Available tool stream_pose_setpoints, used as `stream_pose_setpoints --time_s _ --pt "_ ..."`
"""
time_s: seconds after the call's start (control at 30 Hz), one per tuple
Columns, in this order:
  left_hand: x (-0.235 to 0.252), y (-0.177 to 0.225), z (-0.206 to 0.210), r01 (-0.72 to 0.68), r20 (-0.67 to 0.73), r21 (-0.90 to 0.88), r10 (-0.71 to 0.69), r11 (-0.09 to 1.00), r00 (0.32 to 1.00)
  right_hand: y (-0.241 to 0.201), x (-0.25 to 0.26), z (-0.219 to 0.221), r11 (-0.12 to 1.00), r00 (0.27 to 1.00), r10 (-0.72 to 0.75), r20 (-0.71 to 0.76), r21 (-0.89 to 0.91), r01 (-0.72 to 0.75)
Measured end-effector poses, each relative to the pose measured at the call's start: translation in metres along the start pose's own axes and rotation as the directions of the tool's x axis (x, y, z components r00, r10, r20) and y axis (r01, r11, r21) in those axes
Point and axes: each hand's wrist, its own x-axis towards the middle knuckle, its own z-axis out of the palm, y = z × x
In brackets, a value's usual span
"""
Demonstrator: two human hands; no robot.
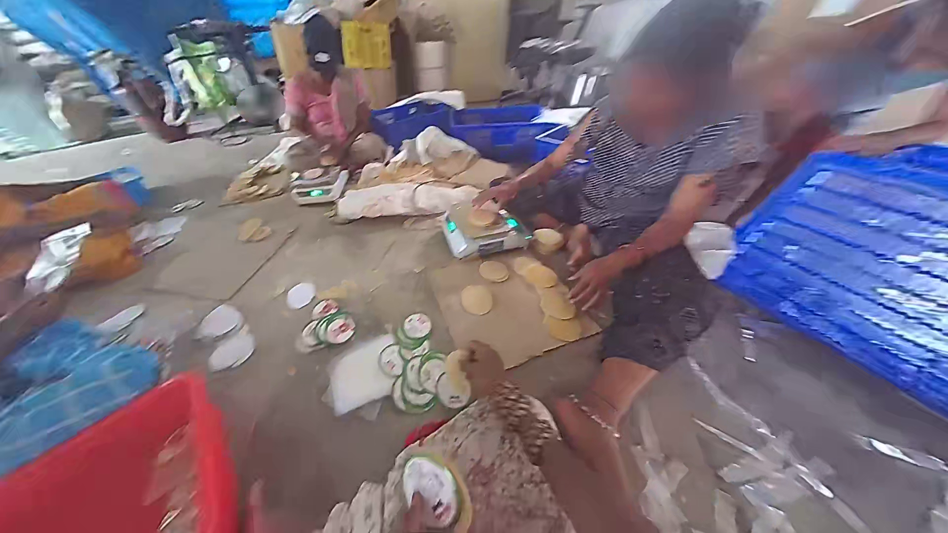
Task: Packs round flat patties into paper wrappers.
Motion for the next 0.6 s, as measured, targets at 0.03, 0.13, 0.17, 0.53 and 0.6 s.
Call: stream_pose_setpoints --time_s 0.03,0.13,0.17,0.53,0.6 --pt "-0.002 0.002 0.004 -0.024 -0.035 -0.043 0.023 0.999 0.999 0.035 0.028 0.020 0.987 0.992 -0.121 -0.043 0.104 0.125" --pt "-0.002 0.015 0.017 -0.039 -0.136 -0.113 0.024 0.993 0.990 0.073 0.046 0.054 0.826 0.946 -0.294 -0.138 0.461 0.324" --pt "-0.002 0.018 0.020 -0.019 -0.158 -0.139 -0.004 0.990 0.987 0.064 0.028 0.053 0.781 0.941 -0.307 -0.140 0.528 0.333" --pt "-0.015 0.004 0.005 -0.103 -0.080 -0.469 0.073 0.877 0.994 0.045 -0.090 0.075 0.684 0.786 -0.557 -0.268 0.388 0.617" --pt "-0.017 0.009 0.008 -0.074 -0.098 -0.507 0.027 0.859 0.995 0.050 -0.094 0.082 0.675 0.746 -0.603 -0.283 0.317 0.666"
